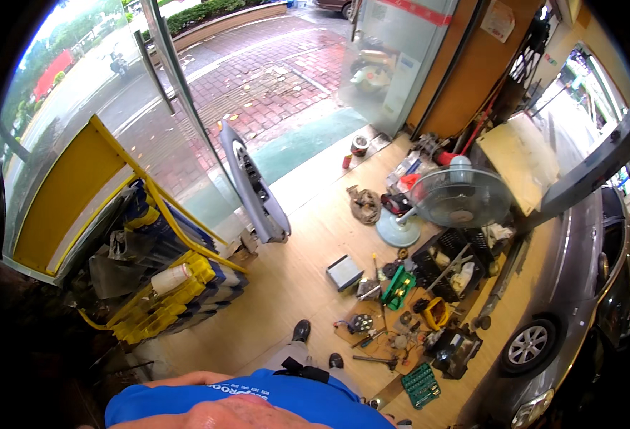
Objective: The person disassembles an automotive component, using a wrench and a screwdriver to remove screws and internal parts while sitting on the floor.
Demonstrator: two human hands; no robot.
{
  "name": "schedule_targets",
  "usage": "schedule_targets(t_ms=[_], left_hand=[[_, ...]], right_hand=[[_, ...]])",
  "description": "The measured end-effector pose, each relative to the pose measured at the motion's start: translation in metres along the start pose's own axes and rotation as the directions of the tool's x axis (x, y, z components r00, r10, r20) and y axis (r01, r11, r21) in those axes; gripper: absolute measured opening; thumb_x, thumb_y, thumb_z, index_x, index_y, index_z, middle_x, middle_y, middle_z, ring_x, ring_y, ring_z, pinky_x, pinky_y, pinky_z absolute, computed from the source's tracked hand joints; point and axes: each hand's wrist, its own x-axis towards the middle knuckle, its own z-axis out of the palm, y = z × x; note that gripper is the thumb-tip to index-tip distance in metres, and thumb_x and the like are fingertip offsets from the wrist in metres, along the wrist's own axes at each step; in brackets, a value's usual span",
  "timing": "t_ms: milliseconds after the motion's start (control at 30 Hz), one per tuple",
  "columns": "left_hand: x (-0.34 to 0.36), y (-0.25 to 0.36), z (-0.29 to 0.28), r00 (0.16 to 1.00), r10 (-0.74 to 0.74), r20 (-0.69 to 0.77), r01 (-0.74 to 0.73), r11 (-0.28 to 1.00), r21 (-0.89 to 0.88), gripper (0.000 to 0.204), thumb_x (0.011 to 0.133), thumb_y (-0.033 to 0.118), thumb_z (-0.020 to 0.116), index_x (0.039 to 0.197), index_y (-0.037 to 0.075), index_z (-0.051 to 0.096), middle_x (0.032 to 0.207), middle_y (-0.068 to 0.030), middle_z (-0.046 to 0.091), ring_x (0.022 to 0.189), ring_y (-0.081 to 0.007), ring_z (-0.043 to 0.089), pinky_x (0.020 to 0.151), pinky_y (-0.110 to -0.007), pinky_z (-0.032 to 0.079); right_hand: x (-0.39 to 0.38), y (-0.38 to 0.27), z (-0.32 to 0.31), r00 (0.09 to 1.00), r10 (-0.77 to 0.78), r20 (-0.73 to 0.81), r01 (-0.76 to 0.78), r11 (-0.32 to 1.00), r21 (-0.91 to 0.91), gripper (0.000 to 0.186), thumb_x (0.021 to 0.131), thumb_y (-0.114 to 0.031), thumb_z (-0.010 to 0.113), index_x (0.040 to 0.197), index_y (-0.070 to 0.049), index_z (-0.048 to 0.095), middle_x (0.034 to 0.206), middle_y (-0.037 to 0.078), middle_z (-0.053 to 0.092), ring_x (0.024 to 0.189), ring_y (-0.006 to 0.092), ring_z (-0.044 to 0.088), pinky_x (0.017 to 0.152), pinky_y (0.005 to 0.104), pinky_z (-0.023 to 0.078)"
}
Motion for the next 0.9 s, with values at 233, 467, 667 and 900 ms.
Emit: schedule_targets(t_ms=[233, 467, 667, 900], left_hand=[[-0.088, 0.063, 0.07, 0.984, -0.035, -0.177, 0.001, 0.982, -0.191, 0.047, 0.094, 0.029, 0.065, 0.13, -0.001, 0.057, 0.126, -0.0045, 0.063, 0.11, -0.0149, 0.055, 0.099, -0.033, 0.045], [-0.078, 0.089, 0.077, 0.981, -0.043, -0.189, 0.002, 0.978, -0.21, 0.047, 0.094, 0.03, 0.065, 0.129, -0.001, 0.058, 0.126, -0.0065, 0.064, 0.109, -0.0159, 0.056, 0.099, -0.033, 0.045], [-0.038, 0.114, 0.082, 0.988, -0.044, -0.149, 0.026, 0.993, -0.118, 0.046, 0.093, 0.03, 0.066, 0.126, -0.001, 0.059, 0.125, -0.0079, 0.065, 0.107, -0.0167, 0.058, 0.097, -0.034, 0.046], [0.034, 0.08, 0.062, 0.977, -0.2, 0.073, 0.193, 0.976, 0.101, 0.031, 0.086, 0.02, 0.07, 0.108, -0.003, 0.069, 0.104, -0.0036, 0.071, 0.092, -0.0133, 0.061, 0.084, -0.033, 0.051]], right_hand=[[-0.013, -0.074, 0.011, 0.931, 0.254, 0.263, -0.244, 0.967, -0.072, 0.022, 0.101, -0.018, 0.052, 0.117, -0.002, 0.054, 0.093, 0.005, 0.06, 0.071, 0.0123, 0.055, 0.061, 0.0289, 0.047], [0.019, -0.13, -0.027, 0.812, 0.177, 0.556, -0.24, 0.97, 0.042, 0.022, 0.1, -0.02, 0.052, 0.115, -0.004, 0.055, 0.089, 0.006, 0.062, 0.062, 0.0136, 0.056, 0.057, 0.0277, 0.047], [-0.036, 0.027, -0.043, 0.985, 0.061, 0.159, -0.071, 0.995, 0.063, 0.015, 0.099, -0.018, 0.057, 0.106, -0.005, 0.058, 0.091, 0.0, 0.062, 0.089, 0.0093, 0.057, 0.075, 0.0257, 0.046], [-0.088, 0.139, -0.077, 0.962, -0.097, -0.254, 0.142, 0.976, 0.163, 0.016, 0.098, -0.021, 0.057, 0.101, -0.005, 0.059, 0.078, 0.002, 0.061, 0.068, 0.0089, 0.054, 0.061, 0.0251, 0.045]])
